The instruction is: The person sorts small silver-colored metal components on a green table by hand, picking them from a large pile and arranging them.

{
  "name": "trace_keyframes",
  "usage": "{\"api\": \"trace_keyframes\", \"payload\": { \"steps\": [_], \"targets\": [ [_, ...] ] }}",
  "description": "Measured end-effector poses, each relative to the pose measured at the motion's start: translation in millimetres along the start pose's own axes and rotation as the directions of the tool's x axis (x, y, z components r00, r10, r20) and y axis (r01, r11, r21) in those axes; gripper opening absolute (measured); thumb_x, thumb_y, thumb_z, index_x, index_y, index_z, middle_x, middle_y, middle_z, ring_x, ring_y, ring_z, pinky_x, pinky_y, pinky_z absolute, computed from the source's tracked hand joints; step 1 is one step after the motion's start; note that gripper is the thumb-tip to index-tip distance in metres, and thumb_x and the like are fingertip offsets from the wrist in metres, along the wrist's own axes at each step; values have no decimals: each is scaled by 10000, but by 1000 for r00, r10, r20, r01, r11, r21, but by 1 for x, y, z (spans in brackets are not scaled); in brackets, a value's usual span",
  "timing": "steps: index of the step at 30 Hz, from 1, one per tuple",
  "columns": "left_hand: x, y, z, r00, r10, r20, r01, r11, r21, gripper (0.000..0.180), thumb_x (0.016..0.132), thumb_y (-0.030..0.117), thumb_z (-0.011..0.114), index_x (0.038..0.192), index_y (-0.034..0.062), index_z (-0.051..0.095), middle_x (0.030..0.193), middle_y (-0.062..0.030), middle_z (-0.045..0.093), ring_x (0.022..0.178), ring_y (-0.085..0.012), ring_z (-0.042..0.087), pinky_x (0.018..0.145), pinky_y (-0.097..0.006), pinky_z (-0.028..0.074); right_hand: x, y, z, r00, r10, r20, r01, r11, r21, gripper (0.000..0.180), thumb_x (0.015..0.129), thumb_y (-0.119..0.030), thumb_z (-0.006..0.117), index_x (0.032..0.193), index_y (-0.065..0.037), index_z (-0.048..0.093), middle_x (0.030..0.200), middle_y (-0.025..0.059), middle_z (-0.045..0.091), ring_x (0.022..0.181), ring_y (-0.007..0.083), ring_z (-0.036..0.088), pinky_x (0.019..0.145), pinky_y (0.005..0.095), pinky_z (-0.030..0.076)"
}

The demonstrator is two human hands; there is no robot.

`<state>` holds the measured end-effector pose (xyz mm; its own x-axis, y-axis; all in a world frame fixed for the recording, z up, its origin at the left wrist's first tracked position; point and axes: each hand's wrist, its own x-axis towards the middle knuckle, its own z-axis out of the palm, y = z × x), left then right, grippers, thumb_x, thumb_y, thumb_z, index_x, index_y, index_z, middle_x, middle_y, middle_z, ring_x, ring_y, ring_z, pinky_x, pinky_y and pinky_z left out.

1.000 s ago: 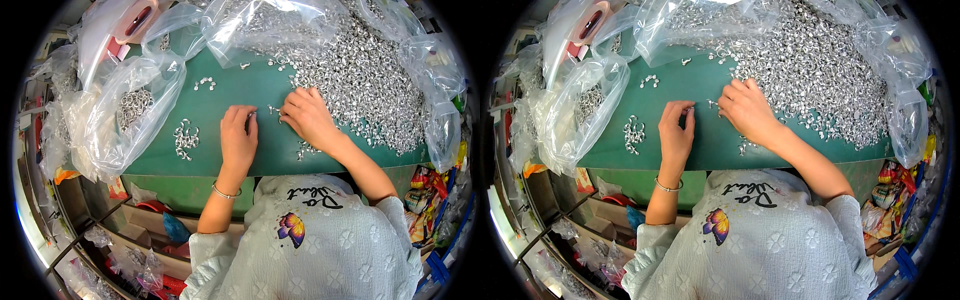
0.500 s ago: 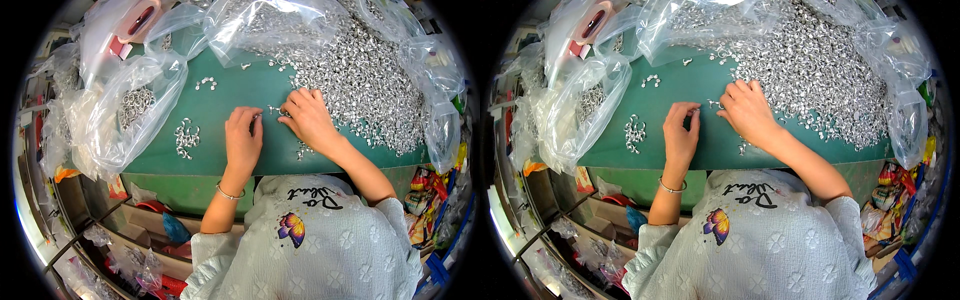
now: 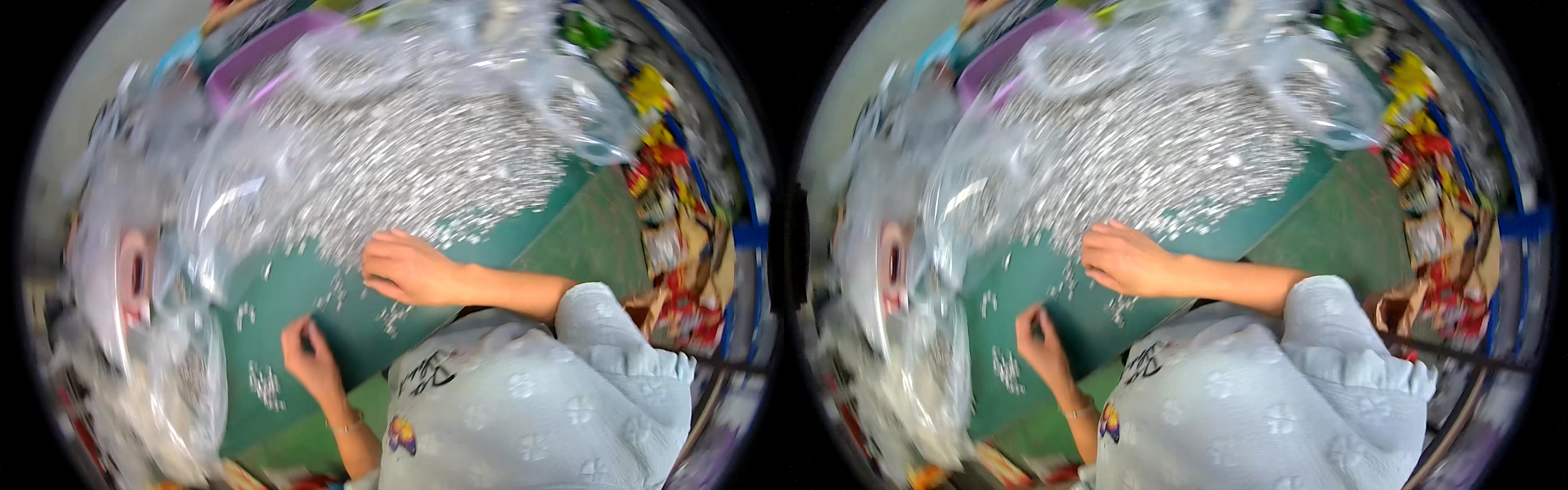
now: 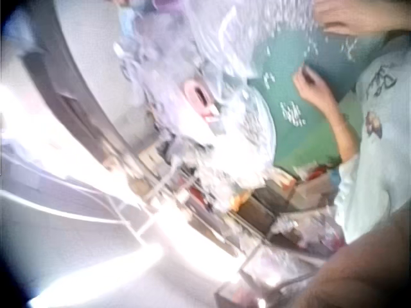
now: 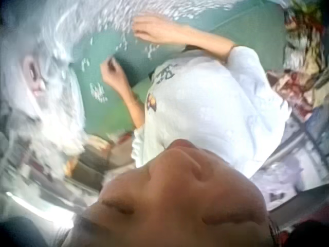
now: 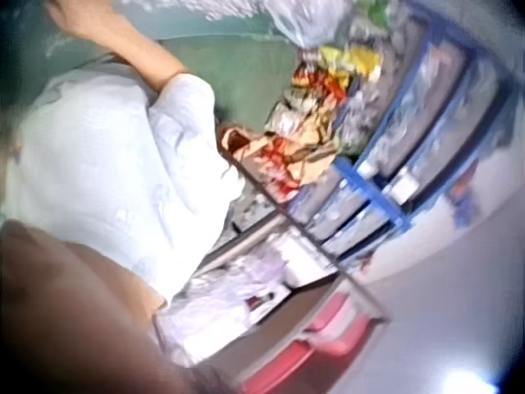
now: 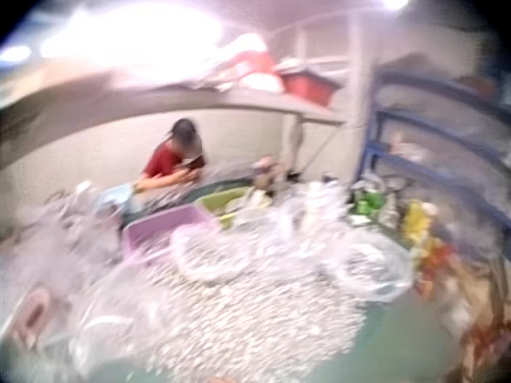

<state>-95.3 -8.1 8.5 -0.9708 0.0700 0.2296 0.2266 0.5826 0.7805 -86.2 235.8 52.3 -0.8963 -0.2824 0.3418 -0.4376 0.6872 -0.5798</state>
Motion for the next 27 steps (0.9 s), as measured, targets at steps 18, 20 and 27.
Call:
{"api": "trace_keyframes", "payload": {
  "steps": [18,20,27],
  "targets": [
    [-1,-19,12,989,124,-80,-104,971,215,127,871,52,634,948,-48,645,824,-116,650,714,-196,593,637,-314,492,-308,288,-272,75,148,-986,-911,411,-8,160,799,-169,715,815,-10,701,779,127,663,670,265,630,650,362,504],
    [-1,-27,11,985,152,-88,-129,966,223,124,870,50,637,944,-49,645,823,-118,653,715,-199,596,646,-319,497,-306,299,-274,106,189,-976,-946,322,-40,170,793,-185,714,822,-18,706,800,130,673,695,294,636,664,383,508],
    [-10,-11,5,993,-3,-121,24,984,175,120,872,33,640,965,-42,648,850,-122,649,762,-206,601,689,-314,501,-265,224,-278,-111,57,-992,-613,782,113,155,909,-127,616,990,-17,689,919,71,675,836,151,616,784,271,481]
  ]
}}
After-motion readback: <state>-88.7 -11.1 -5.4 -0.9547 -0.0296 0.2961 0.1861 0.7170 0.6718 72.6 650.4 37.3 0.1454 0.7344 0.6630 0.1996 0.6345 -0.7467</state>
